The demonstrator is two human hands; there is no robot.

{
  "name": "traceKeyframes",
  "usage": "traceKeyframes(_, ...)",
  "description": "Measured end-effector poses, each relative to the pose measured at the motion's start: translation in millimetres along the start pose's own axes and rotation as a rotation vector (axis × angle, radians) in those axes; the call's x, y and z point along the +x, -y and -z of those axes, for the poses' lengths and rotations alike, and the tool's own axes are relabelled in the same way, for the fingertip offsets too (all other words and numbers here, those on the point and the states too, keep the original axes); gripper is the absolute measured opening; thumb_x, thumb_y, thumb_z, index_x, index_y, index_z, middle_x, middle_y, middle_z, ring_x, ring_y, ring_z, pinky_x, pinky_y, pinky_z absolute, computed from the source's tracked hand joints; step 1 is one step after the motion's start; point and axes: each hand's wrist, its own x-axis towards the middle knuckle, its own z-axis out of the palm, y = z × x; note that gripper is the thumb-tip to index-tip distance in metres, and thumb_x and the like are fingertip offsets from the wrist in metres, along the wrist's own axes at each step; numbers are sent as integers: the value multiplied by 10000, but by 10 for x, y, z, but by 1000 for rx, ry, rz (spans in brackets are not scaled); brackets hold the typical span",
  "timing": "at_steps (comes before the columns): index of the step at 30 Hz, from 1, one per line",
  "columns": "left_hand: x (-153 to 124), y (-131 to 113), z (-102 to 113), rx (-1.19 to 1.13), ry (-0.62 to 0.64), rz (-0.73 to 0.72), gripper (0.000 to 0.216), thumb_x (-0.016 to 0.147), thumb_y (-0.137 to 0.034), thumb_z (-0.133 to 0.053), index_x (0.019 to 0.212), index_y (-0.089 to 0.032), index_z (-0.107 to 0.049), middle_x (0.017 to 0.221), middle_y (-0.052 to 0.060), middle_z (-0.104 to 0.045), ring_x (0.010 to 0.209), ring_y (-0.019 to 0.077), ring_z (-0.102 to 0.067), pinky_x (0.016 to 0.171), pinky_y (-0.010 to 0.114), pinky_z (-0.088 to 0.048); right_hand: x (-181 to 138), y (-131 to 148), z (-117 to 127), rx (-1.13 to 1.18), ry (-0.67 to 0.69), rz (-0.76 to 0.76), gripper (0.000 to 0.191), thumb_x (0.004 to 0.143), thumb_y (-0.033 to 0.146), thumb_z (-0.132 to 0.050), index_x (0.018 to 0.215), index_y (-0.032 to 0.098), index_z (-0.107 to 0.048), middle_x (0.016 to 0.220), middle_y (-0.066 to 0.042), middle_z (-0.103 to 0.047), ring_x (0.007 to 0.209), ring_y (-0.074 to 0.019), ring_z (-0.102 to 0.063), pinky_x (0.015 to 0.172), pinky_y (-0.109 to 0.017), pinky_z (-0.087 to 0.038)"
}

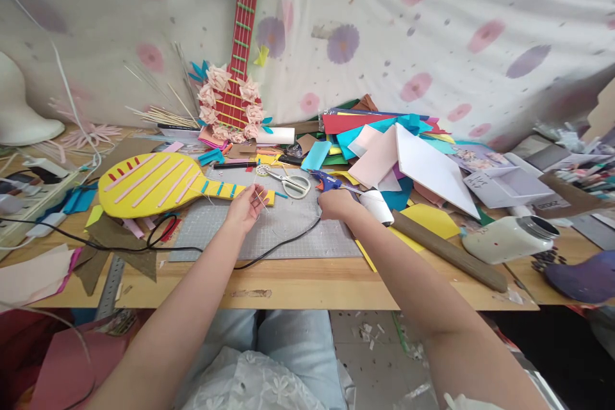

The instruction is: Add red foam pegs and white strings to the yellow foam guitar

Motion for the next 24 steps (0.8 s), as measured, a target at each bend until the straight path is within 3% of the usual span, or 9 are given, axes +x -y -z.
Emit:
traceKeyframes(5,34,2,54,-34,-27,12,131,862,-156,-497,759,-136,-574,700,12,-633,617,77,-627,703,242,-519,-47,-1,-289,-18,-139,23,192,748,150,-506,840,164,-674,970,-129,-677,960,-261,-600,668,-296,-425)
traceKeyframes(9,65,10,104,-47,-35,20,148,868,-155,-488,755,-137,-581,698,9,-634,604,73,-625,691,233,-519,6,-91,-377,79,-200,88,179,763,131,-474,804,170,-644,985,-103,-670,980,-238,-574,662,-271,-400)
traceKeyframes(17,37,35,117,-17,-4,-6,124,853,-163,-519,755,-140,-591,725,13,-632,608,85,-630,670,246,-514,107,-207,-215,514,-346,-6,120,809,205,-440,875,191,-540,826,-35,-680,735,-164,-590,620,-252,-372)
traceKeyframes(21,19,59,83,-14,-8,6,112,849,-157,-523,759,-138,-587,715,12,-630,612,83,-626,683,245,-515,180,-124,-123,663,-483,-11,283,786,159,-446,1065,194,-472,764,-8,-681,701,-158,-591,636,-248,-380)
traceKeyframes(24,21,83,58,-16,-8,15,115,852,-154,-515,758,-138,-578,706,11,-631,617,83,-625,682,238,-512,268,12,-7,781,-580,-5,344,760,146,-472,1098,203,-448,771,3,-685,664,-148,-591,644,-246,-398)
